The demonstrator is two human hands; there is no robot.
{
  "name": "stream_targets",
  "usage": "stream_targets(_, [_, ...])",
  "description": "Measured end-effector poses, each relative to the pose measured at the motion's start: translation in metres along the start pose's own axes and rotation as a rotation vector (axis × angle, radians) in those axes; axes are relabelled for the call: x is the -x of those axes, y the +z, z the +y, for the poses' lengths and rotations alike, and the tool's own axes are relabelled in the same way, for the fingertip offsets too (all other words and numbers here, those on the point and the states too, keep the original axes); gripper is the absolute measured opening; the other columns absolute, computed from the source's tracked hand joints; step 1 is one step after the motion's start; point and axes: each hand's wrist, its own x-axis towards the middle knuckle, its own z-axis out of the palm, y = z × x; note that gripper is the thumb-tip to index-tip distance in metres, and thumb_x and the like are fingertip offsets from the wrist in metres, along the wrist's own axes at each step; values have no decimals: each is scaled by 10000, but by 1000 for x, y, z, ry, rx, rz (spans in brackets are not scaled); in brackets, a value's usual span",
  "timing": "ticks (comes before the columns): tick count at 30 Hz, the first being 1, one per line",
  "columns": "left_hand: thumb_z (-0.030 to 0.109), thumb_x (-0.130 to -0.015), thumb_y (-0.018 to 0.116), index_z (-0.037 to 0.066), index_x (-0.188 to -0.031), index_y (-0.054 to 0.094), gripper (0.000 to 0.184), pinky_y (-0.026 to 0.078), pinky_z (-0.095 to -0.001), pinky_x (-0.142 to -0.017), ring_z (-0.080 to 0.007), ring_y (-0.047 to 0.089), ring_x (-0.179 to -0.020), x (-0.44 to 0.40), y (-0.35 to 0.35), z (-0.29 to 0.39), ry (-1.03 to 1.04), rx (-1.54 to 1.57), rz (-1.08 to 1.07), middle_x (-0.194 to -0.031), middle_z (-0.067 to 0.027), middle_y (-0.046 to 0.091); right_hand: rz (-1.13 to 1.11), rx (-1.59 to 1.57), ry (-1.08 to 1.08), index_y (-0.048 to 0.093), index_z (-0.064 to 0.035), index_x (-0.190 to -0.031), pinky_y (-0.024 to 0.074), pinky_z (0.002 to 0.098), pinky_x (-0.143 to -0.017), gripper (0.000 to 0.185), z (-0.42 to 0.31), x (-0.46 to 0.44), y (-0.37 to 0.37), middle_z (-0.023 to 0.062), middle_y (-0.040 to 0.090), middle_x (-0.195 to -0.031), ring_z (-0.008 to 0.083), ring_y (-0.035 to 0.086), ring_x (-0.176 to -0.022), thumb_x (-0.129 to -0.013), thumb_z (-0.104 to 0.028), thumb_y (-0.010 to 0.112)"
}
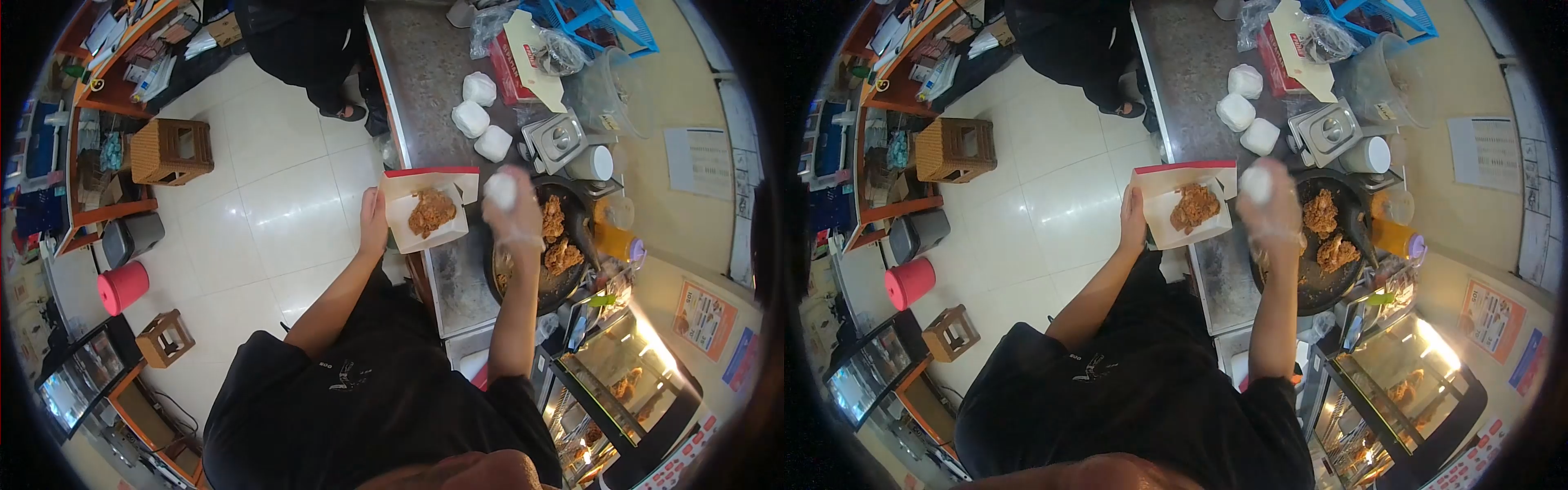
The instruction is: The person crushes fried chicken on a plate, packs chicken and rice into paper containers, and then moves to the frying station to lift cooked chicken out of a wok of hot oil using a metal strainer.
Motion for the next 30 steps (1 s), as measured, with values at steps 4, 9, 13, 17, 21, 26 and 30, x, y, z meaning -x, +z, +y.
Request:
stream_targets(4, [288, -1097, 404, 12, -1093, 541, 308, 397, -268, -933, -135, 493, -999, -4, 10, 4, 33, -19, -30, -1033, -45, 534, -227, -42, -216, 575, -134, -1279, 474, 416, -996, 567, 1, 21, 71, 161, 612, -1278, 330, 604, -1168, -755, -241, 764])
stream_targets(9, [441, -1068, 419, -35, -1378, 486, 573, 388, -349, -1067, -230, 513, -1230, -35, -20, -31, -52, -1, 102, -1339, -138, 546, -375, 42, -261, 582, -109, -1306, 433, 434, -1047, 471, -12, 6, 147, 189, 580, -1318, 376, 545, -1229, -850, -216, 636])
stream_targets(13, [497, -1060, 393, -20, -1354, 475, 600, 422, -348, -1049, -230, 519, -1246, -62, -28, -15, 47, 80, 218, -1329, -127, 524, -232, -48, -354, 567, -120, -1349, 446, 437, -1049, 493, -32, 13, 133, 201, 550, -1364, 379, 540, -1248, -867, -198, 629])
stream_targets(17, [509, -1058, 393, -13, -1445, 376, 650, 412, -353, -1072, -249, 522, -1247, -121, -6, 22, 195, 185, 263, -1397, -130, 487, -6, -84, -396, 594, -93, -1265, 471, 446, -1008, 409, -28, 25, 92, 221, 571, -1315, 402, 555, -1221, -858, -116, 625])
stream_targets(21, [432, -1087, 369, -83, -1417, 410, 613, 388, -348, -1065, -247, 504, -1242, -203, 34, 35, 398, 130, 263, -1401, -176, 499, 57, -76, -251, 635, -98, -1202, 483, 448, -981, 345, -1, 67, 28, 204, 616, -1239, 395, 588, -1169, -857, -83, 618])
stream_targets(26, [318, -1092, 368, -95, -1141, 535, 449, 383, -464, -950, -436, 484, -1055, -313, 68, 11, 549, -222, 366, -1143, -306, 542, 210, 12, 70, 686, -71, -1091, 521, 391, -898, 236, 77, 167, -3, 165, 680, -1119, 317, 659, -1032, -870, -40, 608])
stream_targets(30, [350, -1041, 440, -77, -1054, 576, 448, 420, -514, -935, -457, 544, -1077, -387, 56, -24, 870, -882, 307, -1055, -291, 591, 403, 98, 438, 685, -61, -1050, 513, 398, -859, 200, 123, 262, -22, 150, 690, -1043, 308, 656, -941, -877, -25, 590])
